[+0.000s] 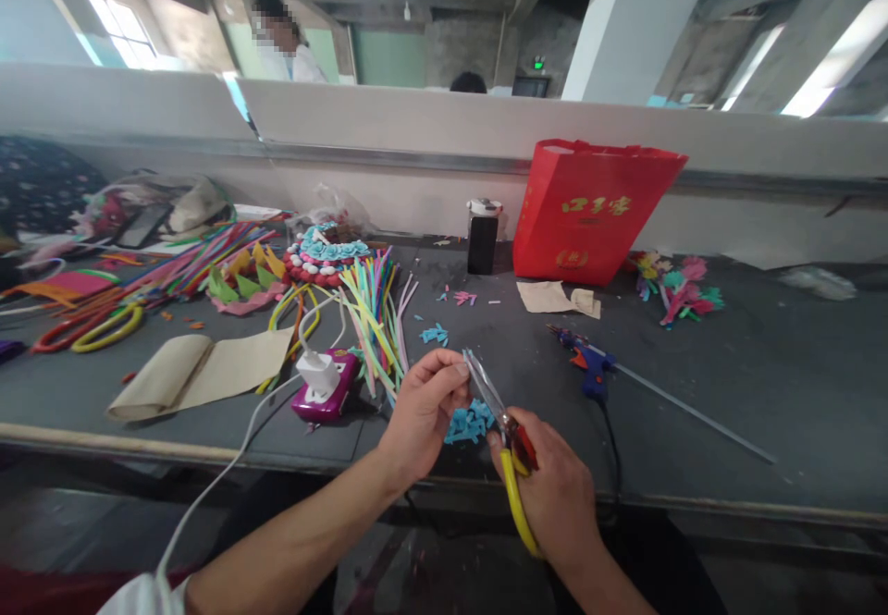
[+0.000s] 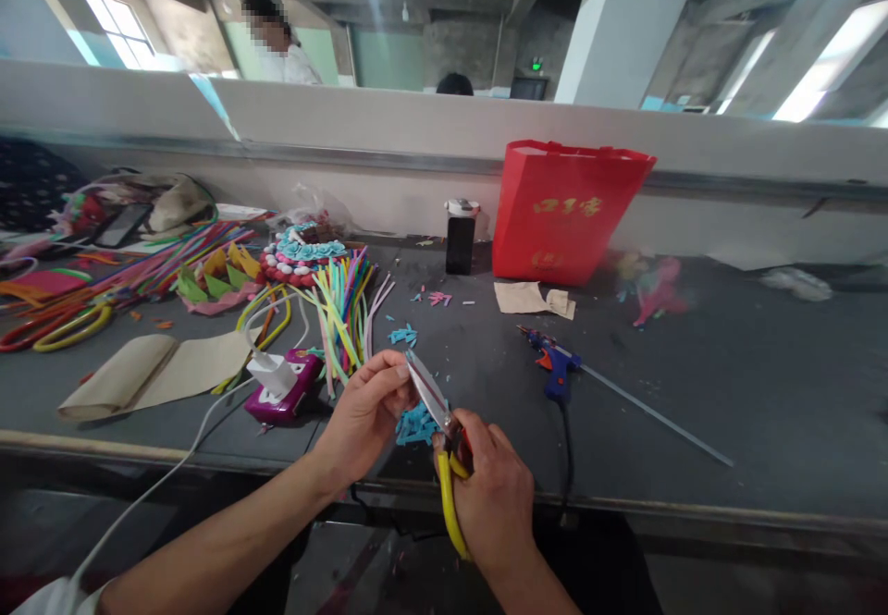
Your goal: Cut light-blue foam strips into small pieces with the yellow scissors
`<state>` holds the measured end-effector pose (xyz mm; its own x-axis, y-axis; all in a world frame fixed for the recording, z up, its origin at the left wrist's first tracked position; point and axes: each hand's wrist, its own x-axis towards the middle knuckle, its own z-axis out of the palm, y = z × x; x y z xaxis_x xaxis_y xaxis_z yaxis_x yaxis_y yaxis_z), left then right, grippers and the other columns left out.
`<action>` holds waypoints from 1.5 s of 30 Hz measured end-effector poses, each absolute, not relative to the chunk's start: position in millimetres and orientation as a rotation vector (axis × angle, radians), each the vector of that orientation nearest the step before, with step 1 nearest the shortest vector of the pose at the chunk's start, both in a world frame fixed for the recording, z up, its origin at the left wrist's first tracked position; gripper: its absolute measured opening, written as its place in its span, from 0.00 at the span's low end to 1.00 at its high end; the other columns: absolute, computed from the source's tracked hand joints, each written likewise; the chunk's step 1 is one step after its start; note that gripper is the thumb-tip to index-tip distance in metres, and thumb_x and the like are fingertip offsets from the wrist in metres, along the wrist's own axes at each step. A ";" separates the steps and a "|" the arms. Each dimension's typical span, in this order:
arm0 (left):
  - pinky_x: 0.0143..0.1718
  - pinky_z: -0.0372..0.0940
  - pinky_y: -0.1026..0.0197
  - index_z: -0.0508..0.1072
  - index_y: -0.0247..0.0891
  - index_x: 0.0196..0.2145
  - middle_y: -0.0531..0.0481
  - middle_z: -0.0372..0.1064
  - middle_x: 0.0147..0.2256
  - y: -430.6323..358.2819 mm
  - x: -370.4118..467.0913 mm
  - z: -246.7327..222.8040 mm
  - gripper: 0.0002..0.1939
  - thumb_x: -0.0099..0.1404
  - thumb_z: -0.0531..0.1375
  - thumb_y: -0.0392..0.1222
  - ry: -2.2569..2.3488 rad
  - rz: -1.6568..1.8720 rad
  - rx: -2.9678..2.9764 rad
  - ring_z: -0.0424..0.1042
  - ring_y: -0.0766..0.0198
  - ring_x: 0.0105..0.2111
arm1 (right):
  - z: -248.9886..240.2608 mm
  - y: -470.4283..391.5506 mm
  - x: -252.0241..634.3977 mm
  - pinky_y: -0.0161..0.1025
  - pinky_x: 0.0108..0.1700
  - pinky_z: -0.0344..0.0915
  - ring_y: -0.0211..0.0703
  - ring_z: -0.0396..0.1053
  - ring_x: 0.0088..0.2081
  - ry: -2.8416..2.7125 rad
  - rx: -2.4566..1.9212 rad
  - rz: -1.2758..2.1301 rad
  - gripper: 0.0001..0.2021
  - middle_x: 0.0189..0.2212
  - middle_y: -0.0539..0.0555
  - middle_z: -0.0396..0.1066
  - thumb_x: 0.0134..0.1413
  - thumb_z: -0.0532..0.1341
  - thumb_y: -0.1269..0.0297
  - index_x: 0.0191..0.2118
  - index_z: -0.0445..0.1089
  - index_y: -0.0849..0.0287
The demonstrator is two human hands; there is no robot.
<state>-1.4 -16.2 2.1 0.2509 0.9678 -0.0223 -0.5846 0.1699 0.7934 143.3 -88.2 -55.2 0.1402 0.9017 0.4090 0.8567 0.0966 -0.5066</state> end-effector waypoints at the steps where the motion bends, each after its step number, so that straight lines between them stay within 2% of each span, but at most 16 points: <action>1: 0.26 0.58 0.67 0.70 0.36 0.26 0.57 0.61 0.20 -16.0 -1.5 2.0 0.06 0.57 0.64 0.37 0.616 1.209 0.767 0.60 0.72 0.21 | -55.2 -88.1 143.1 0.36 0.33 0.62 0.44 0.72 0.31 -1.707 -1.748 0.079 0.11 0.30 0.50 0.73 0.58 0.59 0.56 0.44 0.71 0.52; 11: 0.26 0.57 0.67 0.70 0.36 0.26 0.57 0.61 0.19 -18.5 -1.0 3.3 0.07 0.55 0.65 0.38 0.613 1.166 0.753 0.59 0.72 0.20 | -54.0 -88.0 144.3 0.33 0.34 0.63 0.40 0.71 0.29 -1.705 -1.647 0.155 0.10 0.27 0.49 0.73 0.60 0.57 0.57 0.41 0.72 0.54; 16: 0.25 0.54 0.66 0.70 0.37 0.26 0.59 0.59 0.17 -2.9 -6.2 -2.3 0.05 0.54 0.64 0.38 0.699 1.191 0.913 0.57 0.72 0.19 | -48.2 -86.6 148.0 0.31 0.30 0.63 0.37 0.69 0.25 -1.536 -1.599 0.165 0.12 0.26 0.48 0.73 0.58 0.59 0.53 0.38 0.71 0.56; 22: 0.25 0.53 0.66 0.69 0.38 0.23 0.56 0.62 0.19 38.2 -23.8 -13.4 0.05 0.55 0.60 0.38 1.272 1.193 1.638 0.60 0.68 0.21 | -43.1 -83.0 161.7 0.31 0.26 0.64 0.36 0.68 0.23 -1.293 -1.574 0.289 0.14 0.25 0.48 0.72 0.56 0.60 0.50 0.37 0.71 0.57; 25: 0.29 0.57 0.63 0.72 0.39 0.29 0.51 0.70 0.25 53.4 -30.2 -13.8 0.05 0.59 0.56 0.37 1.650 0.929 2.184 0.68 0.63 0.27 | -45.4 -84.5 166.1 0.30 0.20 0.60 0.33 0.61 0.16 -1.203 -1.563 0.430 0.15 0.20 0.45 0.66 0.55 0.61 0.49 0.38 0.71 0.57; 28: 0.33 0.59 0.59 0.73 0.37 0.34 0.44 0.74 0.32 65.5 -33.0 -15.8 0.08 0.63 0.53 0.36 1.803 0.769 2.322 0.72 0.56 0.34 | -44.6 -87.3 167.5 0.29 0.15 0.55 0.31 0.55 0.13 -1.070 -1.465 0.638 0.16 0.14 0.42 0.59 0.54 0.62 0.49 0.39 0.69 0.58; 32: 0.38 0.61 0.58 0.74 0.37 0.36 0.42 0.75 0.36 78.1 -35.6 -25.2 0.10 0.64 0.52 0.36 1.834 0.666 2.359 0.73 0.54 0.38 | -40.5 -89.3 171.6 0.27 0.13 0.51 0.30 0.52 0.12 -0.934 -1.320 0.886 0.17 0.11 0.40 0.55 0.53 0.64 0.49 0.40 0.68 0.58; 37: 0.41 0.62 0.59 0.74 0.38 0.41 0.42 0.75 0.40 82.2 -39.8 -32.0 0.12 0.65 0.52 0.35 1.791 0.682 2.393 0.73 0.56 0.41 | -40.0 -91.8 181.0 0.27 0.14 0.53 0.28 0.51 0.13 -0.821 -1.140 1.162 0.17 0.14 0.39 0.56 0.51 0.66 0.52 0.40 0.66 0.57; 41: 0.43 0.62 0.60 0.74 0.39 0.43 0.44 0.75 0.41 76.6 -42.6 -28.4 0.12 0.66 0.52 0.37 1.712 0.816 2.407 0.73 0.57 0.41 | -41.8 -100.4 184.7 0.27 0.15 0.54 0.28 0.50 0.13 -0.867 -1.132 1.257 0.16 0.15 0.39 0.55 0.52 0.65 0.51 0.41 0.66 0.55; 45: 0.43 0.62 0.61 0.74 0.40 0.42 0.45 0.75 0.38 59.4 -44.8 -23.6 0.12 0.66 0.52 0.37 1.592 0.951 2.423 0.72 0.59 0.39 | -45.5 -112.5 189.4 0.27 0.15 0.50 0.29 0.49 0.13 -1.076 -1.221 1.221 0.16 0.14 0.39 0.52 0.53 0.63 0.51 0.40 0.67 0.56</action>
